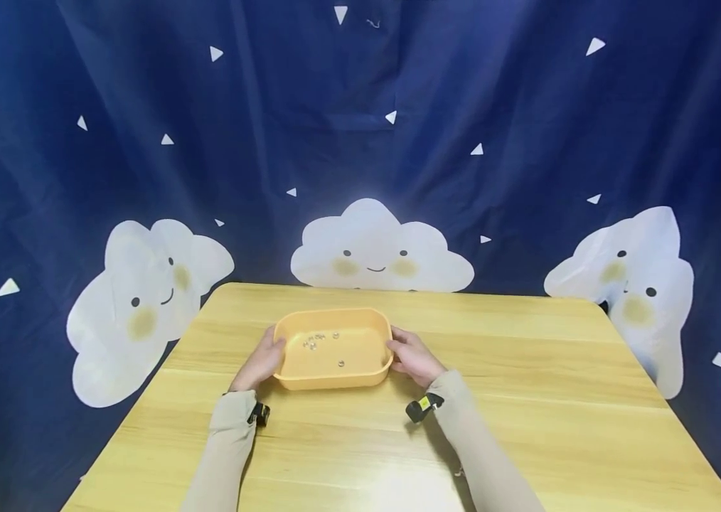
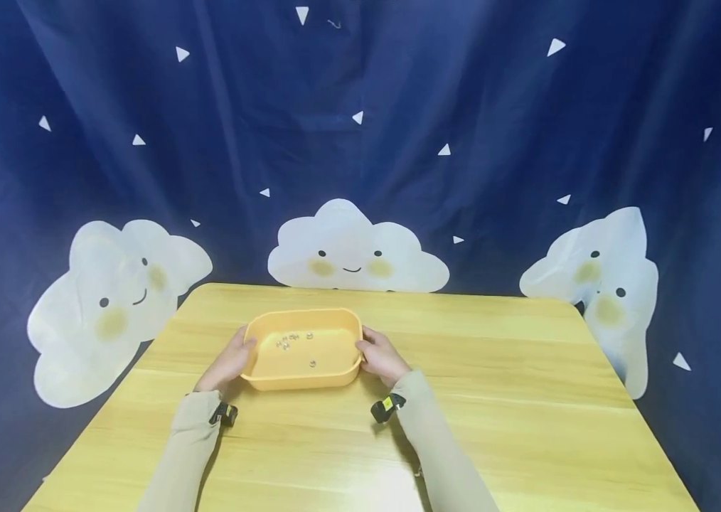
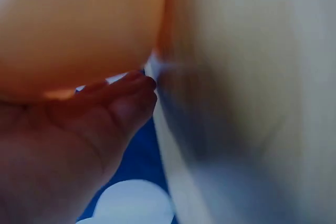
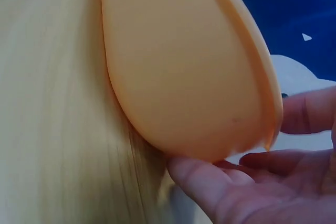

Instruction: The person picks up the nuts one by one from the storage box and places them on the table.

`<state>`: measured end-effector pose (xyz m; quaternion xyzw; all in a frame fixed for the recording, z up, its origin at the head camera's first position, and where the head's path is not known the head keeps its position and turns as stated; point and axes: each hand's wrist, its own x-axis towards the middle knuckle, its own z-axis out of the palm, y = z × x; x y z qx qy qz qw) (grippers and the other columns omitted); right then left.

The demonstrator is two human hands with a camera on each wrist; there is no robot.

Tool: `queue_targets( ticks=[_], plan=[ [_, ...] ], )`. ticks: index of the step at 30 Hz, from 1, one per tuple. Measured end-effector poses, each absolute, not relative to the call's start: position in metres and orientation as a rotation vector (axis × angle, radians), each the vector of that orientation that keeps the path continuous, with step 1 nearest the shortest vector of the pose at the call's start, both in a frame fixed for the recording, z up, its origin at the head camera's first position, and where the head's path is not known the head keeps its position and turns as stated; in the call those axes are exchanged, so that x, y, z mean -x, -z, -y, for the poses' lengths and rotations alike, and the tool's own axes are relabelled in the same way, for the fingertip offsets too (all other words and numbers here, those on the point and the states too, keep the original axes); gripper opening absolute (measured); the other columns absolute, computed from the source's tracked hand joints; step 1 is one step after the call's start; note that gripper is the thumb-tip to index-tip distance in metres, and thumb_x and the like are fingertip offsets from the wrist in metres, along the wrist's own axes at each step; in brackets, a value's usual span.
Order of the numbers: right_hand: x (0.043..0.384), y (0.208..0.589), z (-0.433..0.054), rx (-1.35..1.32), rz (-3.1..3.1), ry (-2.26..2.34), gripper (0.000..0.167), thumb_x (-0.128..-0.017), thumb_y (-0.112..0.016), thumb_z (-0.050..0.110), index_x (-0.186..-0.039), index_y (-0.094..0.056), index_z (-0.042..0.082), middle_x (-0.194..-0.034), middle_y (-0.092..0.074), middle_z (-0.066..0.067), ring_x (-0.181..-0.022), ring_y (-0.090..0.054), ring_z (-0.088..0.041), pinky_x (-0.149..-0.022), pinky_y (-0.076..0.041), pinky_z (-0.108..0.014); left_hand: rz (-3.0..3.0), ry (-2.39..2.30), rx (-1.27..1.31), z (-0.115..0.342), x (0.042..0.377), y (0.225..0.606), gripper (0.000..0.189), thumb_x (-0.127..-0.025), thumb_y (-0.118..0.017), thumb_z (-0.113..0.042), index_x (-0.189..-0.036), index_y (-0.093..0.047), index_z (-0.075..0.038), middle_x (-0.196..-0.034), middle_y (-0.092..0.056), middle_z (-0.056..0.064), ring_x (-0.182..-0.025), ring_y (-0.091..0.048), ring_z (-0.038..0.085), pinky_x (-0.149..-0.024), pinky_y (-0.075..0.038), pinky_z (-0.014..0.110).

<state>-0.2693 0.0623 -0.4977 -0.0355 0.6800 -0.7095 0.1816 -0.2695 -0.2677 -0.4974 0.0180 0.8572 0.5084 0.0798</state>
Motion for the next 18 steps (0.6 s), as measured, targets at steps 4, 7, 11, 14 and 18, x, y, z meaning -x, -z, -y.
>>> queue_targets(
  ticks=[4,7,11,14,18],
  plan=[
    [0.2697,0.4959,-0.0683,0.108,-1.987,1.955,0.064,-0.103,-0.045,0.005,-0.163,-0.023,-0.001,-0.165,-0.031,-0.029,-0.138,-0.053,-0.046,-0.105,-0.055,-0.055,-2.664,-1.312,-0.147,0.2686,0.2686,0.4927,0.063,-0.111,-0.026,-0.021,-0.164,-0.001,0.003,-0.171,-0.008,0.029,-0.159,-0.013,0.047,-0.131,-0.009,0.060],
    [0.2691,0.4950,-0.0702,0.136,-2.019,1.925,0.069,-0.100,-0.047,0.003,-0.164,-0.021,0.001,-0.162,-0.035,-0.031,-0.130,-0.060,-0.043,-0.095,-0.062,-0.050,-2.754,-1.156,-0.228,0.2700,0.2676,0.4898,0.064,-0.111,-0.024,-0.019,-0.163,0.004,0.006,-0.172,0.000,0.029,-0.160,-0.004,0.046,-0.132,-0.006,0.058],
    [0.2661,0.4924,-0.0712,0.166,-2.040,1.904,0.072,-0.098,-0.046,0.003,-0.165,-0.020,0.003,-0.161,-0.037,-0.032,-0.122,-0.065,-0.042,-0.092,-0.063,-0.049,-2.839,-1.044,-0.358,0.2690,0.2650,0.4878,0.064,-0.111,-0.026,-0.014,-0.161,0.004,0.011,-0.171,0.002,0.031,-0.160,0.000,0.047,-0.132,-0.005,0.059],
    [0.2645,0.4900,-0.0706,0.187,-2.047,1.898,0.072,-0.099,-0.045,0.003,-0.165,-0.019,0.004,-0.163,-0.035,-0.031,-0.122,-0.065,-0.044,-0.094,-0.062,-0.051,-2.895,-0.988,-0.425,0.2690,0.2632,0.4864,0.063,-0.108,-0.026,-0.010,-0.159,0.001,0.015,-0.170,0.000,0.035,-0.159,-0.001,0.051,-0.131,-0.005,0.061],
    [0.2648,0.4902,-0.0714,0.213,-2.058,1.879,0.071,-0.099,-0.044,0.002,-0.165,-0.018,0.003,-0.164,-0.033,-0.031,-0.122,-0.065,-0.043,-0.093,-0.063,-0.048,-2.959,-0.935,-0.459,0.2675,0.2614,0.4877,0.063,-0.105,-0.027,-0.006,-0.158,-0.003,0.017,-0.169,-0.002,0.037,-0.157,-0.002,0.054,-0.129,-0.006,0.065]
  ],
)
